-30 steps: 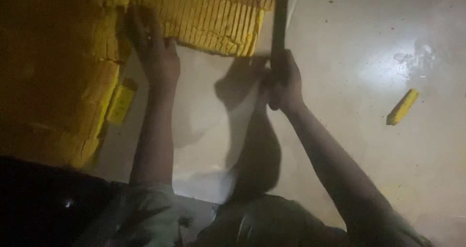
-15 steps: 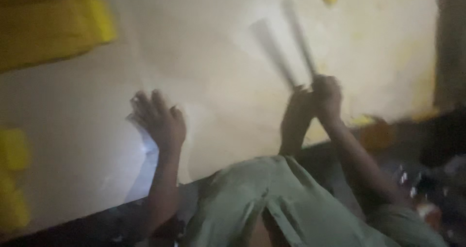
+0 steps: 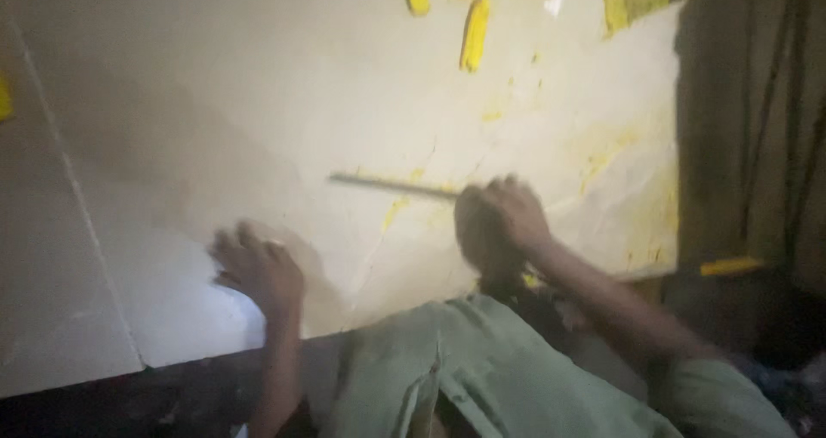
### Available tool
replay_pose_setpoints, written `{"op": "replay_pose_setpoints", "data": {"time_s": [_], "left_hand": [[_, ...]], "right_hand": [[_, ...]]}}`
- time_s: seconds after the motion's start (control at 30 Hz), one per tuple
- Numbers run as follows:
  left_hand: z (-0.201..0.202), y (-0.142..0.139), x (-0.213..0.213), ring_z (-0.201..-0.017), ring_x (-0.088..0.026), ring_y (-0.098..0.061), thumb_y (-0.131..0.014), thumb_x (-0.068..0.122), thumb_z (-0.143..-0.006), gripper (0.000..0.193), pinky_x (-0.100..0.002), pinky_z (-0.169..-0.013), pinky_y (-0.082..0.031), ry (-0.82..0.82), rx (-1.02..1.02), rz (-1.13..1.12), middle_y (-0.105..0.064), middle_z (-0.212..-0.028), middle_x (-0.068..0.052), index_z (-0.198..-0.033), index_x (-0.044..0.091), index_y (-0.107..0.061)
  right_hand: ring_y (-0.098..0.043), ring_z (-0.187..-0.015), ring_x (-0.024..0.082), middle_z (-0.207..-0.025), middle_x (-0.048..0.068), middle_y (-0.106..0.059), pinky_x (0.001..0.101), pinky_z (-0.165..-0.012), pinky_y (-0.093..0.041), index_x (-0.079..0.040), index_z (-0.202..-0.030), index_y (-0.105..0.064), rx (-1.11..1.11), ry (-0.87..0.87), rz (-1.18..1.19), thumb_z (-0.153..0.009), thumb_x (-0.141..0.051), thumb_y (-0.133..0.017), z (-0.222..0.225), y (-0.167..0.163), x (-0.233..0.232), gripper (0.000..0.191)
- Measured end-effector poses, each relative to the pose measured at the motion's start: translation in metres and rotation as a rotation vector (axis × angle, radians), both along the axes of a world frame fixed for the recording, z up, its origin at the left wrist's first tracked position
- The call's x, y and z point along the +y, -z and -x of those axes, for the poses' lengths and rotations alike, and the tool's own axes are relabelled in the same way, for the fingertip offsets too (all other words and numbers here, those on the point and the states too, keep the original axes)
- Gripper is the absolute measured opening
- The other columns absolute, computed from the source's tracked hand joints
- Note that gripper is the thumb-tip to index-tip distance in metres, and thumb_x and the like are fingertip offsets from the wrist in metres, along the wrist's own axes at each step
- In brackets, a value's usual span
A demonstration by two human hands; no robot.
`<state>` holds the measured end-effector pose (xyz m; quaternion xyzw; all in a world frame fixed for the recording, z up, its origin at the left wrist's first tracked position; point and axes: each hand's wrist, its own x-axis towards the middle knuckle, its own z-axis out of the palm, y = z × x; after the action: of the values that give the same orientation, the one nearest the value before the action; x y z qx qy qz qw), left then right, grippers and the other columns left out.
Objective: The person repeatedly slices rectangular yellow sponge blocks into thin strips using a long knife on a worktable. They handle multiple sponge blocks, reposition them, and continue cutting until the blocks are fully sliced.
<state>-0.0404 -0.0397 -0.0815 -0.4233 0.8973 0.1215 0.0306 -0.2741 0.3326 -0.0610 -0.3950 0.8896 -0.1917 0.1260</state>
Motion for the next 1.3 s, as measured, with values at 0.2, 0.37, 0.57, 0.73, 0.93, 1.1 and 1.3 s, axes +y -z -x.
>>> {"op": "replay_pose_setpoints", "data": {"time_s": [0.2,0.37,0.57,0.73,0.93,1.1,1.3], "left_hand": [[0.031,0.006,0.063,-0.155,-0.058,-0.009,-0.062,0.035,-0.093,0.087,-0.075,-0.120,-0.008,0.003,-0.046,0.080,-0.014,-0.166,-0.039,-0.163,0.000,-0.025],[0.056,0.002,0.069,-0.156,-0.057,-0.011,-0.061,0.033,-0.092,0.086,-0.072,-0.123,-0.010,0.004,-0.032,0.132,-0.016,-0.167,-0.037,-0.162,0.000,-0.024],[0.054,-0.007,0.070,-0.156,-0.058,-0.011,-0.057,0.033,-0.097,0.080,-0.073,-0.122,-0.012,0.002,-0.047,0.146,-0.017,-0.167,-0.038,-0.162,-0.001,-0.026],[0.040,-0.007,0.069,-0.153,-0.058,-0.010,-0.059,0.035,-0.094,0.083,-0.074,-0.118,-0.014,-0.004,-0.064,0.118,-0.017,-0.164,-0.040,-0.160,-0.004,-0.027],[0.016,-0.026,0.090,-0.156,-0.054,-0.007,-0.058,0.037,-0.098,0.081,-0.075,-0.120,-0.008,0.379,0.003,0.100,-0.013,-0.167,-0.038,-0.162,-0.002,-0.027],[-0.001,-0.056,0.150,-0.153,-0.054,-0.003,-0.055,0.035,-0.096,0.076,-0.071,-0.118,-0.004,0.901,0.066,-0.086,-0.010,-0.163,-0.041,-0.158,-0.001,-0.028],[0.018,-0.052,0.237,-0.158,-0.057,-0.004,-0.049,0.036,-0.106,0.075,-0.070,-0.125,-0.006,1.274,0.135,-0.089,-0.011,-0.166,-0.043,-0.162,-0.008,-0.025]], "right_hand": [[-0.055,-0.095,0.035,-0.096,0.010,-0.061,0.0477,-0.082,-0.042,-0.015,-0.105,-0.069,0.200,-0.036,0.151,-0.090,-0.022,-0.060,0.235,0.028,-0.050,0.019],[-0.057,-0.091,0.037,-0.092,0.015,-0.062,0.0513,-0.080,-0.043,-0.010,-0.095,-0.067,0.506,0.151,0.234,-0.102,-0.018,-0.061,0.408,0.027,-0.088,0.013],[-0.058,-0.097,0.043,-0.100,0.021,-0.061,0.0556,-0.082,-0.045,-0.005,-0.105,-0.066,0.084,0.429,0.245,-0.109,-0.028,-0.054,0.338,-0.010,-0.070,0.026],[-0.059,-0.089,0.041,-0.089,0.016,-0.060,0.0547,-0.074,-0.047,-0.011,-0.094,-0.063,0.101,0.669,0.079,-0.095,-0.015,-0.063,0.119,-0.041,-0.008,0.004],[-0.058,-0.095,0.040,-0.103,0.018,-0.059,0.0521,-0.081,-0.047,-0.009,-0.125,-0.061,0.276,0.780,0.076,-0.097,-0.025,-0.071,0.024,-0.067,0.109,0.034],[-0.055,-0.118,0.038,-0.126,0.022,-0.057,0.0550,-0.105,-0.040,0.003,-0.140,-0.052,0.498,1.086,0.164,-0.103,-0.033,-0.068,-0.068,-0.072,0.187,0.054],[-0.060,-0.117,0.036,-0.125,0.021,-0.061,0.0488,-0.101,-0.048,0.000,-0.131,-0.057,0.396,1.474,0.417,-0.098,-0.018,-0.065,-0.195,-0.040,0.277,0.039]]}}
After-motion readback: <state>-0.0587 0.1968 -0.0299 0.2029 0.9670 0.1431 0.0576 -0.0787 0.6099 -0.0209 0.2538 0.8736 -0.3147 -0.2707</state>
